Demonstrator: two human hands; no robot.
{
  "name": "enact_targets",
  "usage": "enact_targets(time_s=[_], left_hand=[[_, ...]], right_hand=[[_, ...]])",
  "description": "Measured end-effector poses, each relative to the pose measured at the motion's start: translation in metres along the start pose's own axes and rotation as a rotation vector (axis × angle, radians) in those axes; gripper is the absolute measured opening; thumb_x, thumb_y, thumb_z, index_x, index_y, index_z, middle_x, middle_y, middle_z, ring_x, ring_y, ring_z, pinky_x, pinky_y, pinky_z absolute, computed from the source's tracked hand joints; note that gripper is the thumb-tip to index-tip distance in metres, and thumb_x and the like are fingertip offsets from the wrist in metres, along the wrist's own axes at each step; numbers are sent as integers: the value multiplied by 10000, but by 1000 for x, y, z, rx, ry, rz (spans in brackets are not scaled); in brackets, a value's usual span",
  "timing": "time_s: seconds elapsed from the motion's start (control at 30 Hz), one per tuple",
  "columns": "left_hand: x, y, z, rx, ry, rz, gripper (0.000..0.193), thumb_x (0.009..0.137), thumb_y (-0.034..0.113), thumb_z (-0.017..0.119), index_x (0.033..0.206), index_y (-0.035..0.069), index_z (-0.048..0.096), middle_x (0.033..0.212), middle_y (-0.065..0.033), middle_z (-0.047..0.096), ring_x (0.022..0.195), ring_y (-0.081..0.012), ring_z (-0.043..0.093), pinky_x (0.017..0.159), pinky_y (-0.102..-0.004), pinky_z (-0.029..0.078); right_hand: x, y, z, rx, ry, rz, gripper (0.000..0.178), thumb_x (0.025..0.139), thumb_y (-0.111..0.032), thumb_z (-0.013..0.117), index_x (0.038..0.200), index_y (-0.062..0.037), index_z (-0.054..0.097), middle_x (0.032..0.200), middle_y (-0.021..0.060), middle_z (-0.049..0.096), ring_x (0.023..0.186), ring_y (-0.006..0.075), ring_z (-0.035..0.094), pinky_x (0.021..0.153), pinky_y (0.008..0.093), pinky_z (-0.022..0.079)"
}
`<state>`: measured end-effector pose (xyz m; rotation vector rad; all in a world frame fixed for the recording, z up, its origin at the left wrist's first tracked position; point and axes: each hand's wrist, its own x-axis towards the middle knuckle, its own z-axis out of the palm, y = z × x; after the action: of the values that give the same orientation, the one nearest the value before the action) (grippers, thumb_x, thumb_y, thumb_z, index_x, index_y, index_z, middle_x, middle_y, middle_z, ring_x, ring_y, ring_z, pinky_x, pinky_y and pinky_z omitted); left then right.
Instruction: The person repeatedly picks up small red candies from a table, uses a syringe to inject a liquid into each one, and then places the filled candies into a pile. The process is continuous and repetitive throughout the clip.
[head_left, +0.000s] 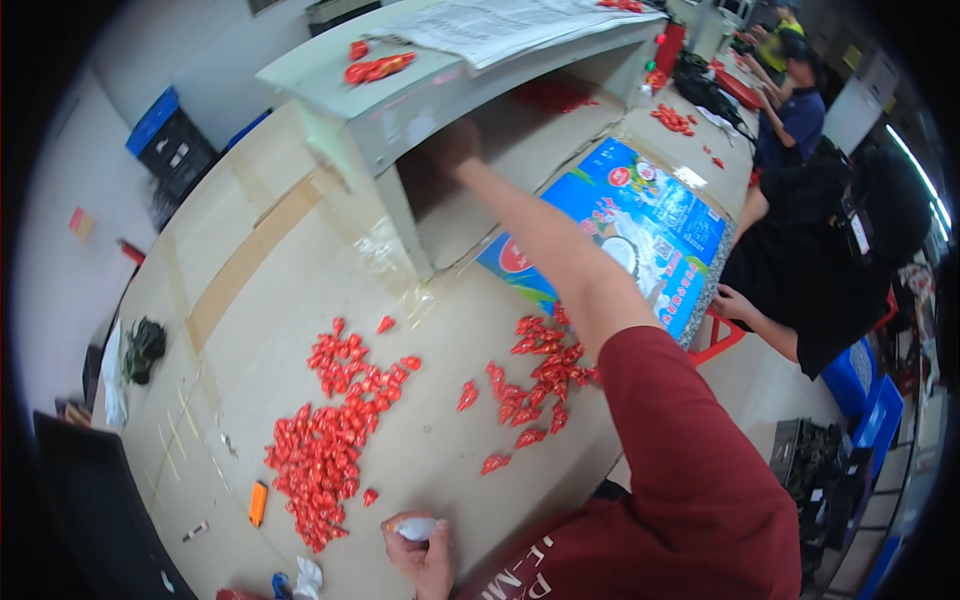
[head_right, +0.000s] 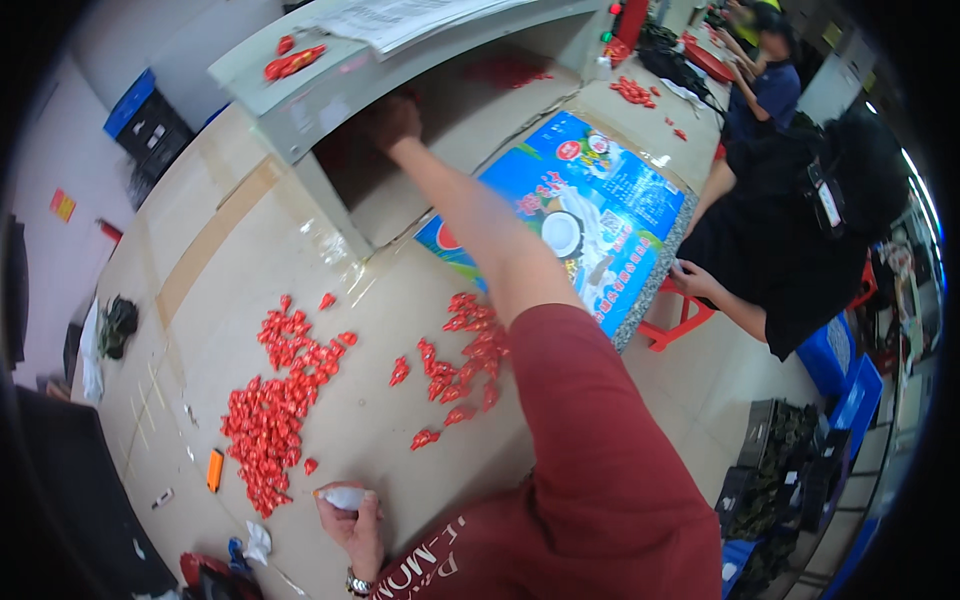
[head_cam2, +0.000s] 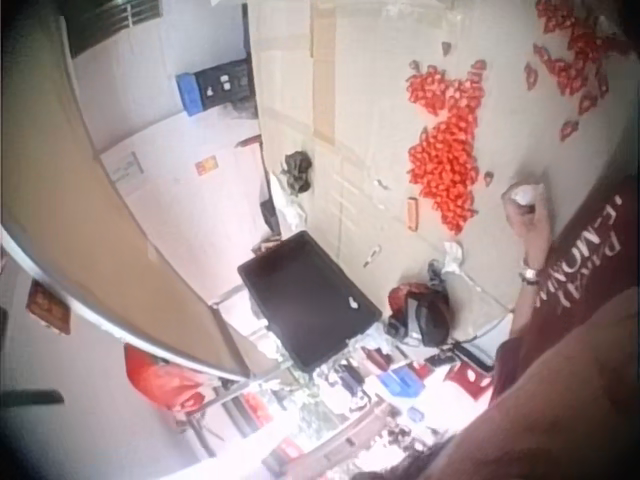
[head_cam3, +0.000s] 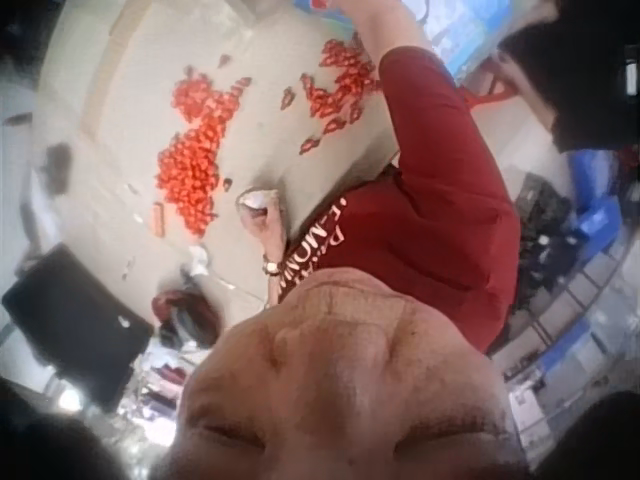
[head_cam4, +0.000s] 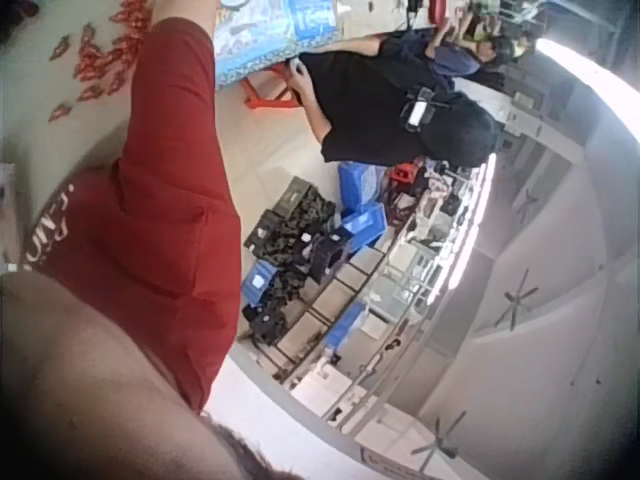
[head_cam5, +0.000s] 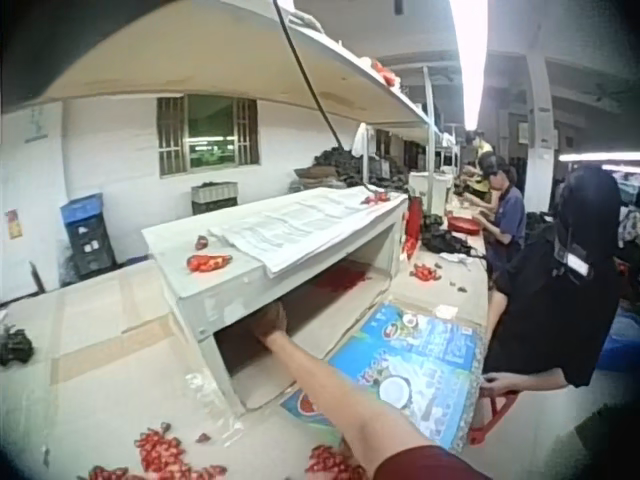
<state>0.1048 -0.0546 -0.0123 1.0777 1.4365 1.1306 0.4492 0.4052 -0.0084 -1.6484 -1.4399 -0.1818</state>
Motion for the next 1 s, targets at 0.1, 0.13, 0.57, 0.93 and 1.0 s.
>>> enact_targets(time_s=[0.1,0.13,0.57,0.93,1.0], left_hand=[[2,1,-5,-12,-61,28,278,796,-24,647,991,18,452,800,-48,532,601,-77,506,502,-217,435],[1,2,-5,-2,-59,23,270,791,-22,659,972,9,462,799,-47,534,608,-75,506,513,-221,438],[4,-1,-9,-136,8,124,236,845,81,656,936,41,442,658,11,502,547,-42,471,469,-207,375],[-19,2,-26,-364,302,204,195,886,73,604,997,44,446,773,-40,557,524,-60,499,420,-183,357],[-25,-1,-24,-385,317,204,192,888,69,599,1001,45,445,776,-40,555,529,-60,499,422,-183,357]], right_hand=[[-11,-22,-35,434,-75,155,262,714,-209,706,946,-88,687,829,118,669,673,248,647,526,405,517],[-18,-28,-46,684,-108,337,228,708,-151,715,922,-83,677,776,98,656,612,206,625,440,374,483],[-239,-186,-221,899,-879,593,198,813,-97,653,993,-19,681,792,22,632,594,30,517,424,155,322],[-376,-233,-199,223,-604,-568,198,655,-191,755,826,-136,672,951,10,545,789,179,546,576,305,488],[-374,-231,-203,232,-648,-568,307,661,-280,759,923,-150,666,1006,16,535,845,191,525,619,321,477]])
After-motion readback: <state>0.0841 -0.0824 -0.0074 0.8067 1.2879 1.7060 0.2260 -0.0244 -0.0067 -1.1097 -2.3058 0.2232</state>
